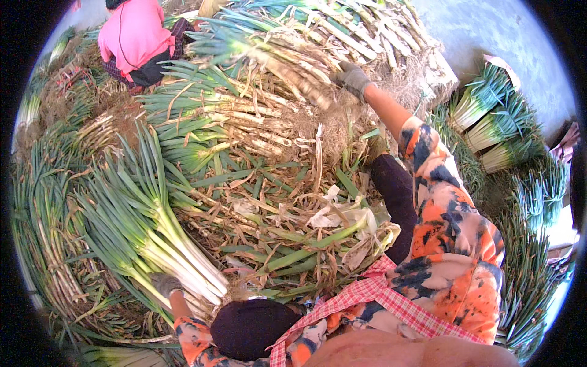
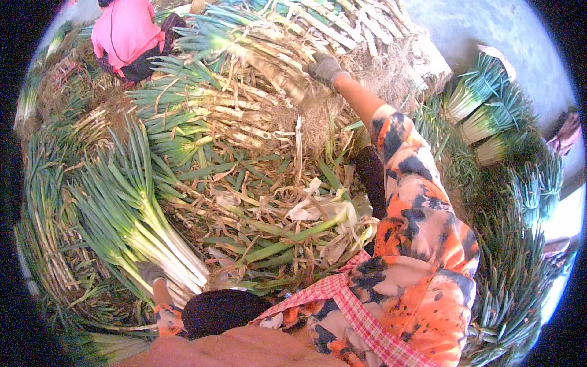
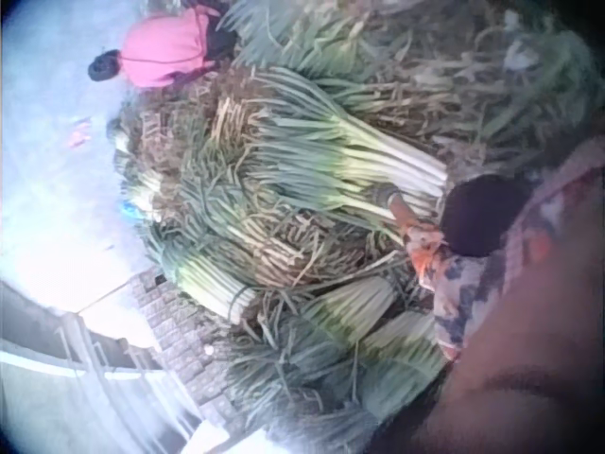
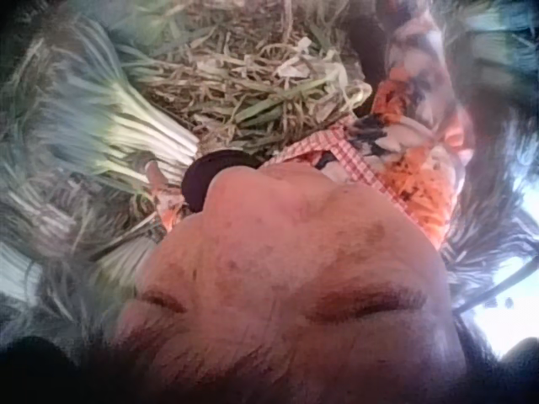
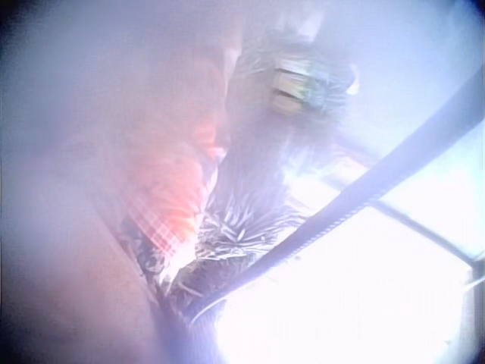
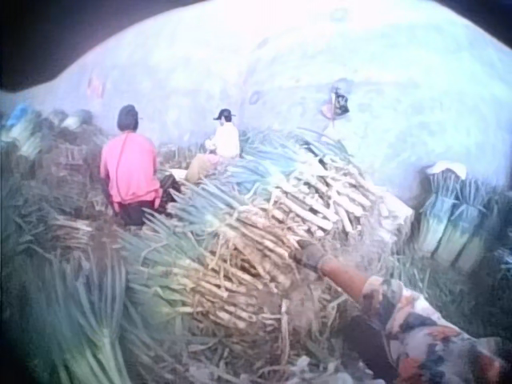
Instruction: The person cleans scallions by hand by peeling away the outer layers and dirt from the white part and roots.
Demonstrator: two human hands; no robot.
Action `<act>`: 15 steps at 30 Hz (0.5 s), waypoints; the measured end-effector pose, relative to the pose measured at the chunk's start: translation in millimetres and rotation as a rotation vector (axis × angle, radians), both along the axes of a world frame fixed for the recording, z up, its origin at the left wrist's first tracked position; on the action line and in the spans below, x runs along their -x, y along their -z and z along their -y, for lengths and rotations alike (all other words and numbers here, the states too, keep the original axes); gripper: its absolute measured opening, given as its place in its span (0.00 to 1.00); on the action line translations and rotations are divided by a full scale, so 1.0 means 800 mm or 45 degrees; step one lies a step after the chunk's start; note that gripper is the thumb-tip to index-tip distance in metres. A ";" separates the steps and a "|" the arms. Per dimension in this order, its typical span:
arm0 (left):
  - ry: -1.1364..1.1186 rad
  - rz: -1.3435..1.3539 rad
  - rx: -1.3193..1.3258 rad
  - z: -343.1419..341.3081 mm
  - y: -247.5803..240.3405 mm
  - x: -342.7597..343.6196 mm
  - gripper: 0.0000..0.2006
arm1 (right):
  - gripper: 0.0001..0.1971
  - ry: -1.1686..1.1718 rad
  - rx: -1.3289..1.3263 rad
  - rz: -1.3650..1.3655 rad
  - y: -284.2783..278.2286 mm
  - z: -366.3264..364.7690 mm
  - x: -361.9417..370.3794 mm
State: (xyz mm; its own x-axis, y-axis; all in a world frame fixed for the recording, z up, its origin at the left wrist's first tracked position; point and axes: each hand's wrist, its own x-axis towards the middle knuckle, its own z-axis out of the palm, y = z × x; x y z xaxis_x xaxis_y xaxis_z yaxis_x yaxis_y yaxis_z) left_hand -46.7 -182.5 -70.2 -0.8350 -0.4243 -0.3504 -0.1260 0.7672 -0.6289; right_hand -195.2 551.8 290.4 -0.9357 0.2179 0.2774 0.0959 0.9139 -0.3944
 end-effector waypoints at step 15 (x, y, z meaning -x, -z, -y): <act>0.283 -0.700 -2.601 -0.344 -0.417 0.020 0.35 | 0.21 0.054 0.531 -0.493 0.077 0.152 -0.400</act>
State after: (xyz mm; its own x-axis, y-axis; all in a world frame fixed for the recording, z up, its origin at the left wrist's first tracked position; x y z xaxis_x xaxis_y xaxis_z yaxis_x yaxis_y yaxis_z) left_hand -63.1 93.1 263.0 -0.9576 0.2385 0.1618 0.2064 0.1756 0.9626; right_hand 125.1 430.1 228.8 -0.7708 0.4177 0.4810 -0.0945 0.6717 -0.7348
